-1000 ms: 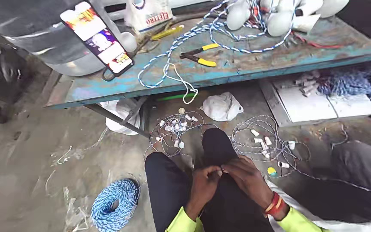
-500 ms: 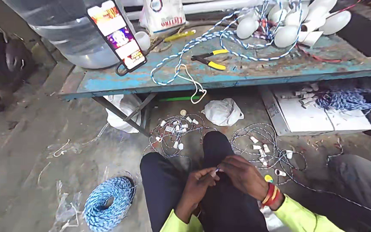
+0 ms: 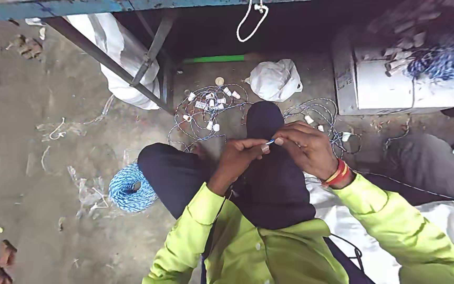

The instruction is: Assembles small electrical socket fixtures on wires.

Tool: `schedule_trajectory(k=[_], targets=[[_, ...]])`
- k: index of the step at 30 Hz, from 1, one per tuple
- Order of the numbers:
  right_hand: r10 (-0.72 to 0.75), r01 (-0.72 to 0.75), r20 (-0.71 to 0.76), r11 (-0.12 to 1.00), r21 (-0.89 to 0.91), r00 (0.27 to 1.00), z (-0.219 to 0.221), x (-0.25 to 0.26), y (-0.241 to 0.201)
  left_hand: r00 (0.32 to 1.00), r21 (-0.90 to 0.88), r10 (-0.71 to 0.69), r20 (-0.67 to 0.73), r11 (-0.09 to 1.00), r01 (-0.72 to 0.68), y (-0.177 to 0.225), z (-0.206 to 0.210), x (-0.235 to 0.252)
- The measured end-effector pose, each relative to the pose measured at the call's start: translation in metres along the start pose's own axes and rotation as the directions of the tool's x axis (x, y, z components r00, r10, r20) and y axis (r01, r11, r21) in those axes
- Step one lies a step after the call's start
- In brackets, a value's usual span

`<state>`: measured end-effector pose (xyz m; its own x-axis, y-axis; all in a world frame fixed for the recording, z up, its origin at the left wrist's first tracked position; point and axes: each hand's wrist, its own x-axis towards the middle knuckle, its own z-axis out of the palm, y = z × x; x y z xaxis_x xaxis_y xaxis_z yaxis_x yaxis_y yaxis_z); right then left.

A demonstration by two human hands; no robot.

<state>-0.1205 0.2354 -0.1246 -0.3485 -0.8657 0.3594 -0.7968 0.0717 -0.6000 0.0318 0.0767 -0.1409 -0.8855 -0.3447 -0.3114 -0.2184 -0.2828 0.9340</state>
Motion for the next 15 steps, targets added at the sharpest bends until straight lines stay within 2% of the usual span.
schedule_trajectory(k=[3, 6, 9, 11, 13, 15], targets=[[0.063, -0.063, 0.005, 0.998, 0.0, 0.998, 0.0, 0.003, -0.003, 0.995, 0.155, 0.098, -0.03, 0.984, -0.092, 0.001, 0.0, 0.002], [0.172, -0.172, 0.022, 0.985, -0.012, 0.985, 0.004, 0.005, -0.004, 0.961, 0.396, 0.268, -0.067, 0.891, -0.221, 0.004, 0.001, 0.004], [0.28, -0.281, 0.044, 0.96, 0.013, 0.959, 0.007, 0.01, -0.005, 0.829, 0.62, 0.559, -0.023, 0.658, -0.427, -0.002, 0.002, 0.01], [0.368, -0.373, 0.08, 0.926, 0.057, 0.926, 0.007, 0.015, -0.007, 0.738, 0.702, 0.674, 0.015, 0.519, -0.488, -0.005, 0.001, 0.013], [0.444, -0.456, 0.115, 0.883, 0.112, 0.888, 0.007, 0.02, -0.007, 0.695, 0.737, 0.718, 0.041, 0.447, -0.506, -0.007, -0.002, 0.018], [0.479, -0.496, 0.135, 0.857, 0.143, 0.867, 0.006, 0.023, -0.007, 0.733, 0.72, 0.68, 0.04, 0.488, -0.492, -0.006, -0.005, 0.021]])
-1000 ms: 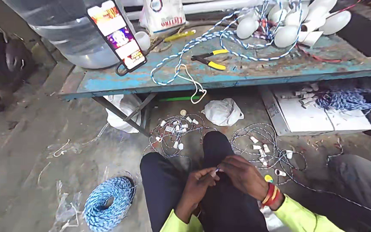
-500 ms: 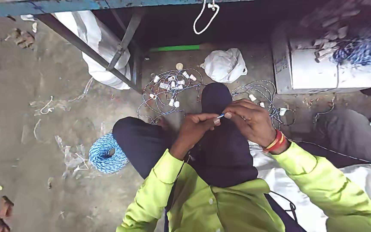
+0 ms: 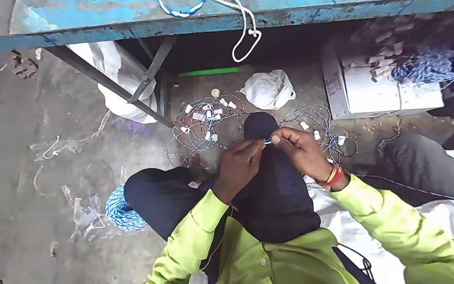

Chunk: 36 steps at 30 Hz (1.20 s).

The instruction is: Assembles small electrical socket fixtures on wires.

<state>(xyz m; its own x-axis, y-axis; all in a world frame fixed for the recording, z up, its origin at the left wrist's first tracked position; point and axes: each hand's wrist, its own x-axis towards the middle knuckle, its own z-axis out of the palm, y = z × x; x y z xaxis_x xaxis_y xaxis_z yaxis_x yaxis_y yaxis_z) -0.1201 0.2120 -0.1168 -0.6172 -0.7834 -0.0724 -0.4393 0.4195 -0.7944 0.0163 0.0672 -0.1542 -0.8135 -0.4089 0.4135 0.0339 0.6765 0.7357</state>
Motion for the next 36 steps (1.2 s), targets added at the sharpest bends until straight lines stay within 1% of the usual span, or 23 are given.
schedule_trajectory(k=[2, 3, 4, 6, 8, 9, 12, 14, 16, 18, 19, 21, 24, 26, 28, 29, 30, 31, 32, 33, 34, 35, 36], targets=[[-0.013, 0.012, -0.027, 1.0, -0.014, 1.0, -0.001, 0.001, 0.001, 0.989, -0.138, -0.107, 0.105, 0.983, 0.121, -0.002, -0.003, 0.006], [-0.048, 0.046, -0.053, 0.998, -0.039, 0.997, -0.002, 0.004, 0.002, 0.969, -0.246, -0.163, 0.186, 0.947, 0.206, -0.004, -0.007, 0.014], [-0.092, 0.087, -0.073, 0.994, -0.066, 0.993, -0.004, 0.006, 0.003, 0.938, -0.355, -0.203, 0.28, 0.886, 0.297, -0.006, -0.01, 0.023], [-0.203, 0.187, -0.109, 0.973, -0.137, 0.973, -0.011, 0.011, 0.005, 0.858, -0.526, -0.223, 0.463, 0.71, 0.468, -0.01, -0.016, 0.04], [-0.275, 0.25, -0.124, 0.95, -0.186, 0.953, -0.018, 0.015, 0.009, 0.784, -0.602, -0.193, 0.59, 0.542, 0.587, -0.014, -0.016, 0.053], [-0.301, 0.273, -0.122, 0.941, -0.203, 0.946, -0.023, 0.018, 0.01, 0.752, -0.61, -0.17, 0.637, 0.485, 0.627, -0.016, -0.015, 0.059], [-0.334, 0.308, -0.089, 0.925, -0.223, 0.938, -0.034, 0.027, 0.009, 0.69, -0.614, -0.113, 0.715, 0.37, 0.697, -0.022, -0.012, 0.075], [-0.321, 0.301, -0.072, 0.931, -0.207, 0.944, -0.037, 0.034, 0.007, 0.687, -0.633, -0.131, 0.715, 0.297, 0.715, -0.024, -0.009, 0.077], [-0.287, 0.272, -0.064, 0.946, -0.177, 0.956, -0.036, 0.039, 0.005, 0.689, -0.651, -0.187, 0.701, 0.227, 0.724, -0.025, -0.007, 0.074], [-0.231, 0.217, -0.066, 0.962, -0.168, 0.971, -0.031, 0.042, 0.003, 0.69, -0.659, -0.247, 0.68, 0.208, 0.723, -0.027, -0.007, 0.071], [-0.197, 0.183, -0.069, 0.969, -0.164, 0.978, -0.027, 0.044, 0.0, 0.7, -0.664, -0.269, 0.661, 0.224, 0.713, -0.028, -0.009, 0.071], [-0.138, 0.126, -0.064, 0.978, -0.163, 0.988, -0.021, 0.047, -0.004, 0.733, -0.667, -0.31, 0.605, 0.305, 0.68, -0.029, -0.012, 0.071], [-0.094, 0.086, -0.035, 0.982, -0.17, 0.995, -0.011, 0.05, -0.002, 0.791, -0.621, -0.357, 0.497, 0.491, 0.612, -0.03, -0.012, 0.068], [-0.09, 0.091, 0.015, 0.977, -0.192, 0.996, -0.012, 0.053, -0.002, 0.8, -0.584, -0.378, 0.467, 0.548, 0.599, -0.031, -0.012, 0.066], [-0.142, 0.139, 0.005, 0.958, -0.251, 0.99, -0.026, 0.061, -0.014, 0.789, -0.586, -0.391, 0.474, 0.529, 0.614, -0.032, -0.013, 0.068], [-0.213, 0.185, -0.063, 0.937, -0.297, 0.975, -0.038, 0.068, -0.025, 0.783, -0.589, -0.394, 0.48, 0.517, 0.621, -0.032, -0.015, 0.07], [-0.306, 0.239, -0.149, 0.905, -0.351, 0.94, -0.054, 0.078, -0.038, 0.776, -0.588, -0.397, 0.49, 0.507, 0.631, -0.033, -0.016, 0.072], [-0.41, 0.29, -0.232, 0.86, -0.419, 0.882, -0.073, 0.091, -0.053, 0.764, -0.584, -0.404, 0.503, 0.493, 0.645, -0.033, -0.017, 0.074], [-0.508, 0.329, -0.271, 0.798, -0.505, 0.817, -0.094, 0.108, -0.072, 0.754, -0.583, -0.407, 0.515, 0.478, 0.657, -0.034, -0.017, 0.075], [-0.577, 0.36, -0.251, 0.734, -0.575, 0.777, -0.115, 0.128, -0.09, 0.746, -0.588, -0.406, 0.528, 0.46, 0.666, -0.035, -0.015, 0.074], [-0.609, 0.391, -0.179, 0.68, -0.621, 0.773, -0.134, 0.152, -0.104, 0.738, -0.594, -0.403, 0.542, 0.437, 0.675, -0.037, -0.013, 0.073], [-0.594, 0.408, -0.08, 0.638, -0.653, 0.801, -0.151, 0.18, -0.113, 0.728, -0.6, -0.401, 0.556, 0.413, 0.686, -0.038, -0.011, 0.072], [-0.517, 0.396, 0.029, 0.617, -0.68, 0.856, -0.163, 0.207, -0.118, 0.709, -0.592, -0.401, 0.58, 0.391, 0.705, -0.039, -0.01, 0.071]])
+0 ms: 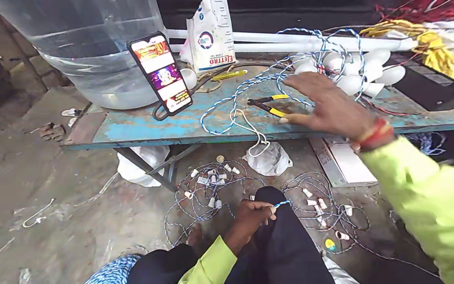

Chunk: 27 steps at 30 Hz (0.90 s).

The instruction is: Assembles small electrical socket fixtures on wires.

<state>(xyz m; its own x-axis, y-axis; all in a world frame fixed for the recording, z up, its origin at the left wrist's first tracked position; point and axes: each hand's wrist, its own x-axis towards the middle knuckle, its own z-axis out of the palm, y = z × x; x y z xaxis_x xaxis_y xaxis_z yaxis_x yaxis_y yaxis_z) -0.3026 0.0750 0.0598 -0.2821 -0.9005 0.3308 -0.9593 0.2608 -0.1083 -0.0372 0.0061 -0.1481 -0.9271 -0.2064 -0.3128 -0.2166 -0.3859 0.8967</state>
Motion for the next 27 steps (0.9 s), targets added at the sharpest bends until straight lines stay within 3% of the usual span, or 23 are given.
schedule_trajectory(k=[1, 3, 6, 8, 11, 14, 16, 18, 20, 21, 23, 25, 27], targets=[[0.036, -0.033, 0.172, 0.999, -0.024, 0.984, 0.001, 0.023, 0.014, 0.999, -0.004, -0.032, 0.007, 0.999, 0.032, -0.001, 0.0, 0.0], [0.131, -0.116, 0.455, 0.991, -0.061, 0.881, 0.007, 0.06, 0.034, 0.997, 0.004, -0.074, 0.008, 0.997, 0.074, -0.002, -0.002, 0.001], [0.111, -0.101, 0.674, 0.993, -0.055, 0.73, 0.011, 0.091, 0.044, 0.998, -0.038, -0.066, -0.009, 0.997, 0.065, -0.008, -0.01, 0.003], [0.05, 0.005, 0.694, 0.997, -0.077, 0.718, 0.011, 0.101, 0.045, 0.997, -0.067, -0.069, -0.035, 0.996, 0.066, -0.008, -0.015, 0.003], [0.119, -0.02, 0.721, 0.989, -0.144, 0.683, 0.001, 0.103, 0.029, 0.992, -0.117, -0.109, -0.068, 0.988, 0.101, -0.006, -0.019, 0.003], [0.178, -0.049, 0.682, 0.978, -0.204, 0.71, -0.003, 0.097, 0.016, 0.99, -0.177, -0.127, -0.056, 0.977, 0.115, -0.006, -0.02, 0.006], [0.225, -0.077, 0.582, 0.96, -0.267, 0.781, -0.004, 0.086, 0.005, 0.991, -0.208, -0.126, -0.037, 0.971, 0.116, -0.004, -0.021, 0.007], [0.231, -0.183, 0.444, 0.972, -0.15, 0.866, -0.014, 0.059, -0.012, 0.992, -0.225, -0.121, -0.024, 0.968, 0.113, -0.006, -0.023, 0.008], [0.263, -0.304, 0.241, 0.941, 0.149, 0.934, -0.015, 0.005, -0.034, 0.988, -0.234, -0.155, -0.019, 0.961, 0.146, -0.017, -0.026, -0.002], [0.285, -0.326, 0.161, 0.869, 0.372, 0.945, -0.014, -0.02, -0.038, 0.989, -0.237, -0.145, -0.02, 0.962, 0.136, -0.018, -0.026, -0.004], [0.263, -0.24, 0.104, 0.563, 0.791, 0.959, -0.01, -0.079, -0.053, 0.993, -0.254, -0.116, -0.024, 0.961, 0.106, -0.017, -0.026, -0.007], [0.323, -0.244, 0.139, 0.315, 0.917, 0.936, 0.004, -0.142, -0.086, 0.995, -0.28, -0.097, -0.029, 0.956, 0.085, -0.014, -0.024, -0.01], [0.46, -0.31, 0.211, 0.151, 0.939, 0.862, 0.03, -0.189, -0.116, 0.997, -0.3, -0.066, -0.035, 0.952, 0.053, -0.014, -0.02, -0.009]])
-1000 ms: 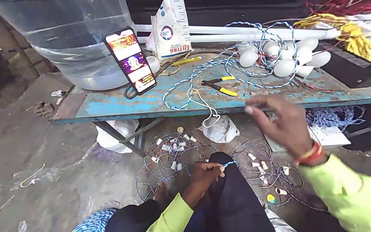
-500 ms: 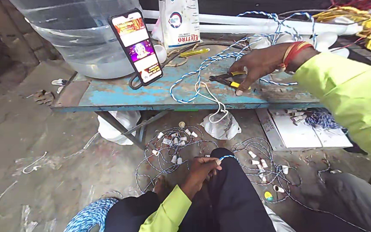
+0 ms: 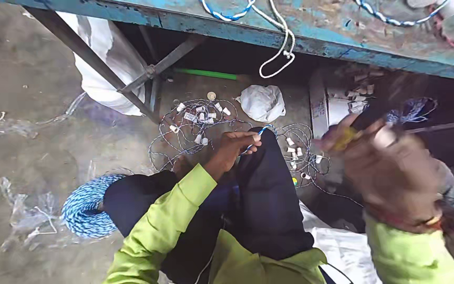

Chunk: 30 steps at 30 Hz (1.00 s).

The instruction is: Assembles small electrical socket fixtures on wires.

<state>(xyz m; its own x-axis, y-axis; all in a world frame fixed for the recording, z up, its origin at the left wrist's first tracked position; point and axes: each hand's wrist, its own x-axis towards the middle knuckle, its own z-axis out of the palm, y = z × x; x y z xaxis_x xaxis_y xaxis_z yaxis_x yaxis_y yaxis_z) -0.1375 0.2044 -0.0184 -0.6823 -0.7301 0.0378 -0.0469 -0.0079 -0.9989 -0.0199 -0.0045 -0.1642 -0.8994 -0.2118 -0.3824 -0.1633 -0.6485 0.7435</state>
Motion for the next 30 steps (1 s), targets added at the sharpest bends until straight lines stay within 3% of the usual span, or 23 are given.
schedule_trajectory(k=[4, 6, 10, 13, 21, 30], targets=[[0.227, -0.224, -0.002, 0.963, 0.152, 0.974, 0.015, -0.061, 0.061, 0.997, 0.063, 0.061, 0.05, 0.996, -0.064, -0.008, 0.007, 0.0], [0.292, -0.289, -0.002, 0.949, 0.125, 0.957, 0.017, -0.074, 0.074, 0.994, 0.115, 0.082, 0.07, 0.989, -0.09, -0.011, 0.011, -0.003], [0.265, -0.261, -0.035, 0.907, -0.331, 0.964, 0.01, -0.077, 0.088, 0.993, 0.231, 0.099, 0.059, 0.967, -0.11, -0.016, 0.018, -0.008], [0.276, -0.273, -0.068, 0.827, -0.491, 0.959, 0.007, -0.075, 0.098, 0.984, 0.336, 0.161, 0.075, 0.925, -0.177, -0.018, 0.017, -0.009], [0.322, -0.349, -0.158, 0.719, -0.601, 0.934, 0.01, -0.07, 0.105, 0.885, 0.621, 0.417, 0.205, 0.644, -0.447, -0.023, 0.019, -0.01], [0.302, -0.338, -0.172, 0.673, -0.658, 0.938, 0.015, -0.069, 0.109, 0.81, 0.707, 0.527, 0.258, 0.469, -0.53, -0.03, 0.022, -0.013]])
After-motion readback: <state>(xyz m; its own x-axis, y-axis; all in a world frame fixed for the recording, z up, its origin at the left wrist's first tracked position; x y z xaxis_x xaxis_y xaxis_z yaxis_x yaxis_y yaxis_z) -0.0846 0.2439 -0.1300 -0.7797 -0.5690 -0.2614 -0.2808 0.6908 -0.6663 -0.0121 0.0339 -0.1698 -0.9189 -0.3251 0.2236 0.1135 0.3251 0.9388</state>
